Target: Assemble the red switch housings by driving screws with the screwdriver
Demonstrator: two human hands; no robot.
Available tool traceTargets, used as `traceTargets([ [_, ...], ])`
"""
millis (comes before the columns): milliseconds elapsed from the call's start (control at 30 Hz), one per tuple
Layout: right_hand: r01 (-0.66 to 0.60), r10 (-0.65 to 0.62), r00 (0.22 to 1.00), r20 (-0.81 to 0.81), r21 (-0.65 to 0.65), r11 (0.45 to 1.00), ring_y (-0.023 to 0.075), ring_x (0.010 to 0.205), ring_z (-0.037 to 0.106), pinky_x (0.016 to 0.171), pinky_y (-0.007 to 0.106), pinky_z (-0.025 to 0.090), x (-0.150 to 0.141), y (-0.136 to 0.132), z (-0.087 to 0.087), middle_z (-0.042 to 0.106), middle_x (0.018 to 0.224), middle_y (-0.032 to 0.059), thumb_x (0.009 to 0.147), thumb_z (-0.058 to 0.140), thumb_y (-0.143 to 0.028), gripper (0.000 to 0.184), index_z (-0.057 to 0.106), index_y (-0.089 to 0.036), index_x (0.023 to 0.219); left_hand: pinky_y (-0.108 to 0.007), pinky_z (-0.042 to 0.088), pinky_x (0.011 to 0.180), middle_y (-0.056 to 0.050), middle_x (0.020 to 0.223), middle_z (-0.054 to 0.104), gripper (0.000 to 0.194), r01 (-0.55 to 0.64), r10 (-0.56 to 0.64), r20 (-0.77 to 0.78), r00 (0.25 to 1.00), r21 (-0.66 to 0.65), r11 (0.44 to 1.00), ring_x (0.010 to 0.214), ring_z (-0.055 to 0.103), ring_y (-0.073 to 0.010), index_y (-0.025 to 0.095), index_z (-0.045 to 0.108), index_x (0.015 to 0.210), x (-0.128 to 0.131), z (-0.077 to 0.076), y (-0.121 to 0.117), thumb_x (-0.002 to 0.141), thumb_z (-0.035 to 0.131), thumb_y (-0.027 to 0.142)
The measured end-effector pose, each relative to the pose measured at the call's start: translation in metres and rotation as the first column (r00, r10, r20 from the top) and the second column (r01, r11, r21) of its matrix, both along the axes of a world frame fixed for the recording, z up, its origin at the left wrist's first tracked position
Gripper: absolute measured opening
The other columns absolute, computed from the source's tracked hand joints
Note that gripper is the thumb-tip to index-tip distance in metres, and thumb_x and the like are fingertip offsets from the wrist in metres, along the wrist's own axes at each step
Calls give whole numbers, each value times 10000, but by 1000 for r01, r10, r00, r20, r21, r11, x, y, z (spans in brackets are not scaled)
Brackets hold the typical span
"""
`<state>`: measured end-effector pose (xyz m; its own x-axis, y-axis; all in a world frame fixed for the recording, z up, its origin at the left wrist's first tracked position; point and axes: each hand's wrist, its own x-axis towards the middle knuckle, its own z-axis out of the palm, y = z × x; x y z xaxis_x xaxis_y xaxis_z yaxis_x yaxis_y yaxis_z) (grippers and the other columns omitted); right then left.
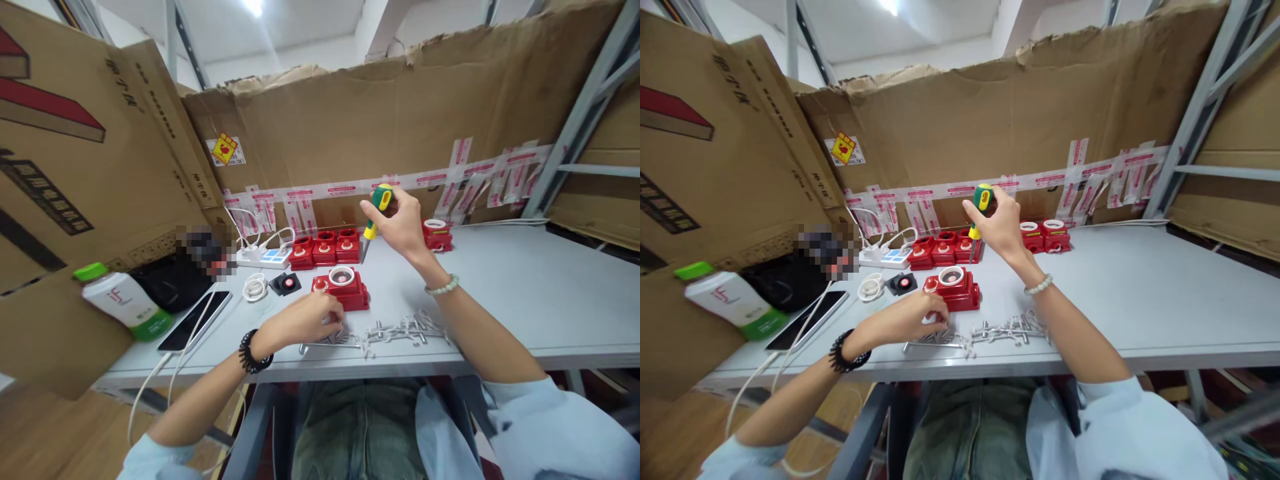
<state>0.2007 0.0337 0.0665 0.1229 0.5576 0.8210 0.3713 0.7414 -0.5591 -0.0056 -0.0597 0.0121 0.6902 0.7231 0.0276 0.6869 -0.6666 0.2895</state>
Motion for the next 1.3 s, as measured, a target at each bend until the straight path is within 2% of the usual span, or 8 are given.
traceTargets([
  [200, 6, -6, 1000, 25, -8, 1000, 179, 656, 573, 662, 382, 504, -1, 2, -3, 599, 721, 15, 750, 711, -439, 294, 588, -192, 853, -275, 468, 809, -61, 973, 710, 186, 16, -16, -8, 1000, -47, 999, 882, 649, -186, 164, 707, 980, -6, -1, -5, 822, 609, 163],
  [333, 6, -6, 1000, -5, -7, 1000, 162, 624, 551, 641, 371, 501, -1, 0, -2, 582, 709, 6, 743, 718, -412, 279, 575, -199, 852, -342, 456, 941, -71, 1121, 643, 242, -12, -1, 154, 988, 83, 996, 1038, 601, -214, 199, 624, 1095, -25, 5, 0, 865, 593, 267],
  [433, 0, 2, 999, -50, 39, 999, 153, 640, 542, 639, 354, 498, -4, -3, 0, 573, 743, 7, 751, 709, -352, 252, 564, -204, 894, -423, 400, 1054, -117, 1323, 535, 524, -92, 59, 215, 975, 145, 985, 1234, 500, -269, 213, 491, 1302, -48, -1, 17, 837, 647, 398],
  [500, -16, 22, 997, -70, 77, 997, 146, 648, 534, 639, 341, 494, -7, -6, -1, 559, 762, 3, 764, 694, -322, 241, 552, -209, 923, -461, 373, 1088, -149, 1451, 434, 769, -117, 101, 185, 978, 76, 990, 1320, 438, -310, 213, 379, 1409, -58, -9, 32, 766, 715, 466],
  [567, -40, 47, 996, -75, 97, 995, 135, 633, 514, 624, 325, 482, -12, -9, -2, 536, 755, -8, 773, 686, -315, 236, 538, -216, 927, -470, 376, 1087, -169, 1468, 426, 840, -139, 139, 158, 978, -15, 990, 1323, 448, -329, 193, 365, 1423, -60, -17, 46, 736, 730, 509],
  [767, -128, 131, 991, -27, 81, 988, 112, 604, 493, 567, 284, 442, -31, -24, -10, 521, 756, -25, 796, 665, -330, 233, 517, -224, 942, -437, 469, 951, -148, 1271, 585, 822, -131, 132, 288, 949, -22, 991, 1124, 579, -313, 166, 493, 1289, -25, -31, 65, 637, 785, 572],
  [933, -209, 207, 974, 95, 14, 978, 99, 587, 500, 573, 264, 438, -39, -34, -22, 522, 713, -49, 791, 653, -297, 218, 520, -217, 944, -372, 502, 773, -97, 1049, 661, 641, -49, 64, 385, 921, -48, 998, 889, 622, -249, 155, 562, 1149, 1, -34, 69, 692, 745, 565],
  [1300, -210, 208, 971, 118, 3, 978, 90, 567, 483, 550, 247, 430, -47, -32, -33, 505, 702, -56, 803, 638, -326, 223, 500, -223, 946, -336, 507, 713, -71, 964, 705, 528, -18, 52, 465, 884, -78, 997, 823, 649, -228, 154, 582, 1051, 3, -41, 69, 723, 731, 540],
])
